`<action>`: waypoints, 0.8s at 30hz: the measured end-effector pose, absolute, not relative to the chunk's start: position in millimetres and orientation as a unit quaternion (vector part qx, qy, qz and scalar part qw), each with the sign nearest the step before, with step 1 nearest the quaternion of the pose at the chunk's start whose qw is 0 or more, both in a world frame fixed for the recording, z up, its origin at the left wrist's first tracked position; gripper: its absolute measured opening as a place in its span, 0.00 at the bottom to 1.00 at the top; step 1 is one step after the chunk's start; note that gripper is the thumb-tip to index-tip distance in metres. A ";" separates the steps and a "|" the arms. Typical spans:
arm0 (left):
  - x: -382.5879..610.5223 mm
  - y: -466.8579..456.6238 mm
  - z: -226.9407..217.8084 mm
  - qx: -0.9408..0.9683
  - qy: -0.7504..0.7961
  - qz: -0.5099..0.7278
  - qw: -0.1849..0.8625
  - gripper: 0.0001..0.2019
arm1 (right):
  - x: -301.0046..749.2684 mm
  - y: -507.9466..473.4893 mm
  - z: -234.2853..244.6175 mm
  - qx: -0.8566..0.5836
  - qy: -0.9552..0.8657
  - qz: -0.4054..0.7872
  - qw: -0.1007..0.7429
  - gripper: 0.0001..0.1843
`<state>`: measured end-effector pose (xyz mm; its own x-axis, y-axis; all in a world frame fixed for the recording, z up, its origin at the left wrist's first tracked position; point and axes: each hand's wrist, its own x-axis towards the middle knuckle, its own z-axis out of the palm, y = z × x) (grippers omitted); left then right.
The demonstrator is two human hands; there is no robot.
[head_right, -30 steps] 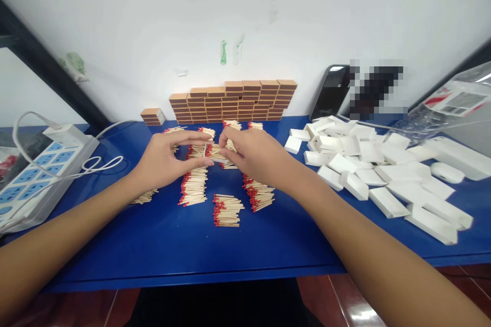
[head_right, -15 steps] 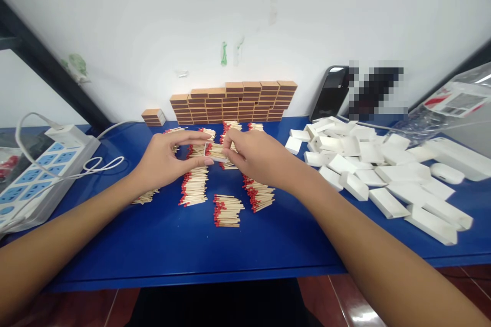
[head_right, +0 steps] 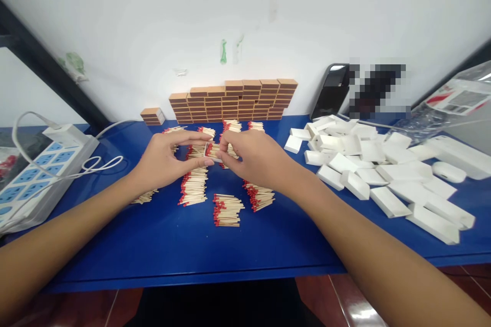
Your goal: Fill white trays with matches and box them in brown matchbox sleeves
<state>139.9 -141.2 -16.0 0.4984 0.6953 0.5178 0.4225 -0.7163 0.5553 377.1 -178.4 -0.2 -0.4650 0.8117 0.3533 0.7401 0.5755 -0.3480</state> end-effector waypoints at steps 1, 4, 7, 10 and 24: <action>139.9 -141.3 -16.0 0.847 0.328 0.377 0.180 0.25 | 376.9 -178.8 -0.2 -0.450 -0.853 0.076 0.252 0.07; 140.0 -141.8 -16.3 0.847 0.328 0.379 0.178 0.25 | 377.2 -179.7 0.7 -0.434 -0.856 0.094 0.265 0.08; 140.4 -142.2 -16.9 0.849 0.327 0.378 0.172 0.25 | 377.0 -179.7 1.7 -0.441 -0.853 0.098 0.261 0.09; 140.8 -142.6 -17.2 0.855 0.323 0.373 0.157 0.25 | 376.0 -179.3 1.3 -0.457 -0.849 0.094 0.249 0.09; 140.9 -143.5 -18.9 0.863 0.308 0.376 0.135 0.23 | 371.4 -181.0 -1.6 -0.464 -0.840 0.099 0.262 0.09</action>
<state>140.9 -143.5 -18.9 0.5273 0.6329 0.5669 0.4303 -0.7742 0.4642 371.4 -181.0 -1.6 -0.4321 0.8322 0.3475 0.7281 0.5493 -0.4101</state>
